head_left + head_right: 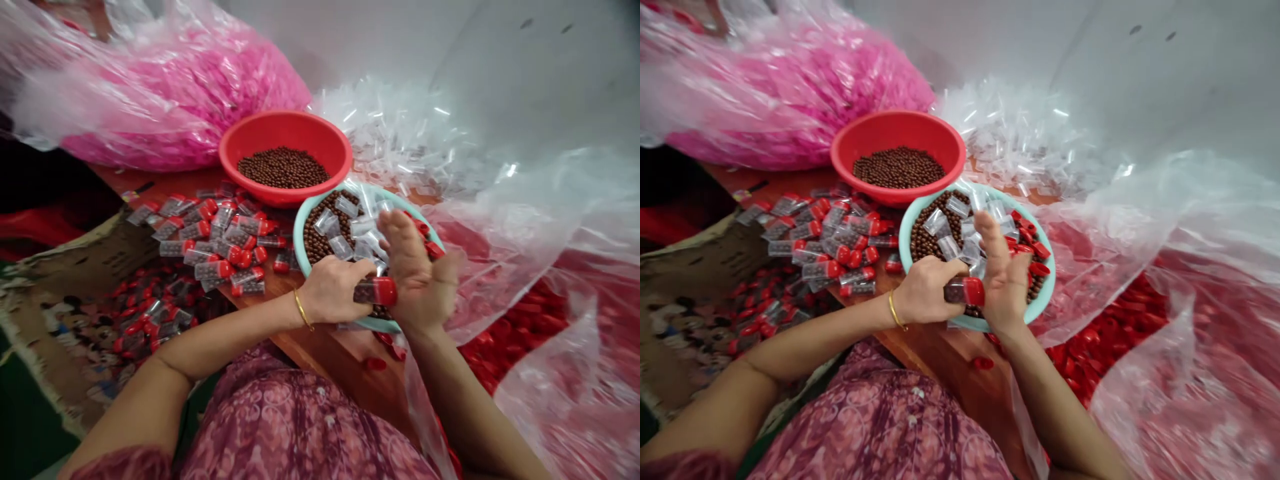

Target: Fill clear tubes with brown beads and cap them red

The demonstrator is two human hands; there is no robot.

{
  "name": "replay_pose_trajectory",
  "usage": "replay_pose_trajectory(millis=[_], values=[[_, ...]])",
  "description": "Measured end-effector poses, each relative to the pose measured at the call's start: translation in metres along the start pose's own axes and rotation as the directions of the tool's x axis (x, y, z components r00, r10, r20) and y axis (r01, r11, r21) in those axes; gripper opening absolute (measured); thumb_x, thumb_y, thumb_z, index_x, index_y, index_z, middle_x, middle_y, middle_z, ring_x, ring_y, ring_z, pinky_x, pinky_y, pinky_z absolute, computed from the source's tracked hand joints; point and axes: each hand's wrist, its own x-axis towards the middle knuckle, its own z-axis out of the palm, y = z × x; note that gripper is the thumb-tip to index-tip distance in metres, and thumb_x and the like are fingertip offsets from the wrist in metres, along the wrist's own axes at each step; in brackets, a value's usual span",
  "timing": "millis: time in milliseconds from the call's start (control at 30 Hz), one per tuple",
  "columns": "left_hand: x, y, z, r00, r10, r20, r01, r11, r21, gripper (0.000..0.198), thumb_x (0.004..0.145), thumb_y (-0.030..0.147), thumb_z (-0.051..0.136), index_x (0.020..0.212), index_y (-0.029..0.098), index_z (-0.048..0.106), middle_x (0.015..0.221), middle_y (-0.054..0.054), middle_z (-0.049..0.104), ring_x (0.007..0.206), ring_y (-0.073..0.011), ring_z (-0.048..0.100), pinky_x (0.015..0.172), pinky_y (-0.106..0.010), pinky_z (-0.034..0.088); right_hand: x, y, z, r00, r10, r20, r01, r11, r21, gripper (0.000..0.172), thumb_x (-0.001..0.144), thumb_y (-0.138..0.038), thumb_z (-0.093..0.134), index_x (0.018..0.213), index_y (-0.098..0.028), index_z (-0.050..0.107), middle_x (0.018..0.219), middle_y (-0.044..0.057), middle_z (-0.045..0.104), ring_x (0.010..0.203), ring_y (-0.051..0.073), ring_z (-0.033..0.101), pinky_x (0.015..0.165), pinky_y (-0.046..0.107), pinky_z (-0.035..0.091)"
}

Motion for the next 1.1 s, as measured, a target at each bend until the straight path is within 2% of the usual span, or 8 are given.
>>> replay_pose_trajectory(millis=[100, 233, 400, 467, 567, 733, 900, 1100], values=[[-0.018, -0.016, -0.022, 0.968, -0.145, -0.202, 0.163, 0.984, 0.074, 0.025, 0.072, 0.031, 0.059, 0.094, 0.02, 0.061, 0.077, -0.001, 0.069, 0.07, -0.0172, 0.064, 0.071, -0.028, 0.049, -0.011, 0.006, -0.007, 0.988, -0.089, -0.123, 0.09, 0.996, 0.002, 0.072, 0.093, -0.05, 0.0, 0.122, -0.021, 0.059, 0.125, 0.009, 0.06, 0.121, 0.027, 0.052, 0.101, 0.05, 0.038], [-0.046, -0.067, -0.067, 0.861, -0.396, -0.32, 0.489, 0.819, 0.302, 0.021, 0.074, 0.034, 0.058, 0.089, 0.019, 0.062, 0.077, -0.005, 0.067, 0.074, -0.0206, 0.063, 0.072, -0.031, 0.048, -0.031, 0.006, -0.023, 0.959, -0.28, 0.045, 0.282, 0.924, -0.258, 0.051, 0.096, -0.035, 0.019, 0.107, -0.02, 0.066, 0.105, 0.009, 0.068, 0.104, 0.023, 0.062, 0.092, 0.043, 0.046], [-0.045, -0.136, -0.107, 0.895, -0.421, -0.15, 0.426, 0.702, 0.57, 0.035, 0.074, 0.037, 0.058, 0.101, 0.015, 0.063, 0.111, -0.013, 0.062, 0.107, -0.0291, 0.058, 0.09, -0.04, 0.046, -0.058, -0.011, 0.018, 0.692, -0.427, 0.582, 0.571, 0.817, -0.079, 0.025, 0.089, -0.017, 0.042, 0.1, -0.016, 0.065, 0.088, 0.007, 0.071, 0.083, 0.015, 0.066, 0.072, 0.025, 0.054], [-0.031, -0.157, -0.115, 0.891, -0.451, -0.047, 0.38, 0.687, 0.619, 0.044, 0.075, 0.04, 0.057, 0.111, 0.016, 0.061, 0.125, -0.014, 0.056, 0.116, -0.0297, 0.053, 0.095, -0.041, 0.044, -0.066, -0.004, 0.053, 0.718, -0.28, 0.637, 0.518, 0.827, -0.22, 0.029, 0.089, -0.025, 0.047, 0.11, -0.011, 0.061, 0.11, 0.015, 0.066, 0.103, 0.02, 0.063, 0.086, 0.031, 0.053], [-0.006, -0.189, -0.125, 0.797, -0.593, 0.112, 0.392, 0.649, 0.652, 0.057, 0.076, 0.048, 0.053, 0.125, 0.017, 0.054, 0.131, -0.014, 0.051, 0.121, -0.0307, 0.049, 0.097, -0.041, 0.043, -0.067, 0.027, 0.099, 0.822, -0.109, 0.559, 0.437, 0.75, -0.497, 0.074, 0.079, -0.049, 0.059, 0.136, -0.005, 0.04, 0.144, 0.028, 0.035, 0.137, 0.039, 0.029, 0.105, 0.057, 0.034], [0.015, -0.25, -0.135, 0.644, -0.716, 0.269, 0.502, 0.661, 0.558, 0.072, 0.074, 0.055, 0.051, 0.139, 0.024, 0.04, 0.141, -0.008, 0.044, 0.124, -0.0305, 0.045, 0.1, -0.038, 0.039, -0.043, 0.078, 0.136, 0.924, -0.004, 0.382, 0.272, 0.707, -0.652, 0.115, 0.066, -0.063, 0.065, 0.147, -0.005, 0.008, 0.153, 0.028, 0.005, 0.143, 0.039, 0.006, 0.11, 0.058, 0.021], [0.006, -0.288, -0.129, 0.66, -0.69, 0.299, 0.59, 0.721, 0.363, 0.057, 0.077, 0.047, 0.046, 0.129, 0.026, 0.053, 0.128, -0.002, 0.057, 0.115, -0.0251, 0.051, 0.098, -0.031, 0.04, -0.019, 0.091, 0.151, 0.915, -0.044, 0.402, 0.333, 0.644, -0.688, 0.131, 0.049, -0.074, 0.068, 0.145, -0.004, 0.012, 0.15, 0.03, 0.015, 0.139, 0.044, 0.015, 0.107, 0.064, 0.017], [-0.022, -0.285, -0.131, 0.717, -0.634, 0.291, 0.523, 0.764, 0.378, 0.058, 0.071, 0.044, 0.049, 0.121, 0.017, 0.058, 0.125, -0.009, 0.056, 0.116, -0.0263, 0.049, 0.102, -0.035, 0.036, -0.003, 0.09, 0.171, 0.864, -0.035, 0.502, 0.413, 0.62, -0.667, 0.12, 0.056, -0.077, 0.058, 0.145, -0.005, 0.021, 0.15, 0.027, 0.021, 0.135, 0.044, 0.021, 0.103, 0.07, 0.01]])
